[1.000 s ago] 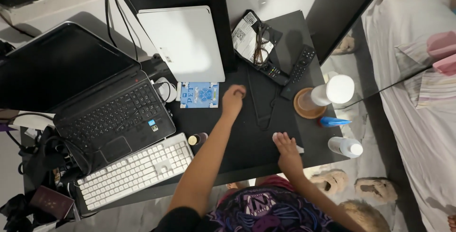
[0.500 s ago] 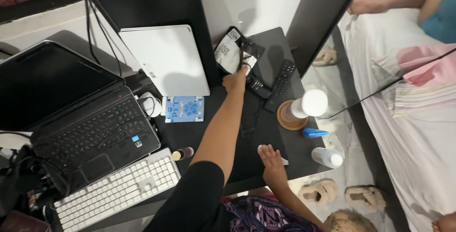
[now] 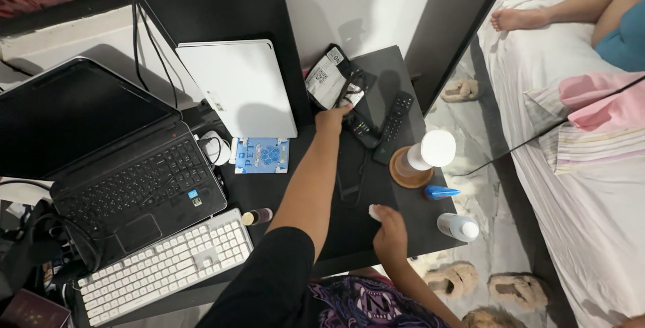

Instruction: Clean and organize various electronic items and peripherals on a home office desk.

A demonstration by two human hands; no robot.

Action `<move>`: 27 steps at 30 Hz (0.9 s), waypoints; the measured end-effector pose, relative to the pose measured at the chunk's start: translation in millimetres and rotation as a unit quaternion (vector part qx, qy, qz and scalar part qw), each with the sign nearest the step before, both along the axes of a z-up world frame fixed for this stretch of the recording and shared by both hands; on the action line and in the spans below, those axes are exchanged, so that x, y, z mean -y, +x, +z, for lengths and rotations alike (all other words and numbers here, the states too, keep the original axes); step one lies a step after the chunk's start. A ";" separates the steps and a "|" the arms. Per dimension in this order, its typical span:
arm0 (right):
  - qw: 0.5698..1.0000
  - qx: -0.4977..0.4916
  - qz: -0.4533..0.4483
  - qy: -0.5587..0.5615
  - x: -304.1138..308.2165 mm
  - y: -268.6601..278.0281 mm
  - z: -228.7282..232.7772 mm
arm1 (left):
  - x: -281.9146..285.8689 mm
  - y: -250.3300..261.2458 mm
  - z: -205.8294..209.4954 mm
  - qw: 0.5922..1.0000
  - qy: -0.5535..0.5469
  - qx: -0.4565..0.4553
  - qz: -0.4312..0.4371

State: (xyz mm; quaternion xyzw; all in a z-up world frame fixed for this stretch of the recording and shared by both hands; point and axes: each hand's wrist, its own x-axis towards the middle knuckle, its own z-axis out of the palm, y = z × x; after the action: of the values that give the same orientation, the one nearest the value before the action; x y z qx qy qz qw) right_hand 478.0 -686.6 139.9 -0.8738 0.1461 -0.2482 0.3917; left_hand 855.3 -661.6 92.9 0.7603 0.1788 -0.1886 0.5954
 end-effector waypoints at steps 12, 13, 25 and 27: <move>0.957 -0.290 -0.005 -0.005 39.9 220.6 -29.0 | -15.0 17.8 -53.0 0.976 -0.211 -0.047 -0.014; 0.958 -0.288 -0.003 -0.005 34.7 218.8 -29.2 | -17.6 17.3 -51.6 0.976 -0.211 -0.044 -0.012; 0.975 -0.191 0.058 0.097 5.4 186.2 -21.7 | -45.5 -28.2 -16.0 0.997 -0.059 -0.044 -0.037; 0.982 -0.090 0.031 0.165 10.1 173.3 -31.0 | -46.1 -41.1 -15.8 0.992 -0.119 0.036 -0.027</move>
State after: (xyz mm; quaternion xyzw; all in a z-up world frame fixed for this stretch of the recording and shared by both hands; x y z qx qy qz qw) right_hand 651.3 -696.7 108.8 -0.8201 0.1926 -0.1291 0.5232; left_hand 814.3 -615.4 77.0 0.6945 0.1133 -0.1972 0.6826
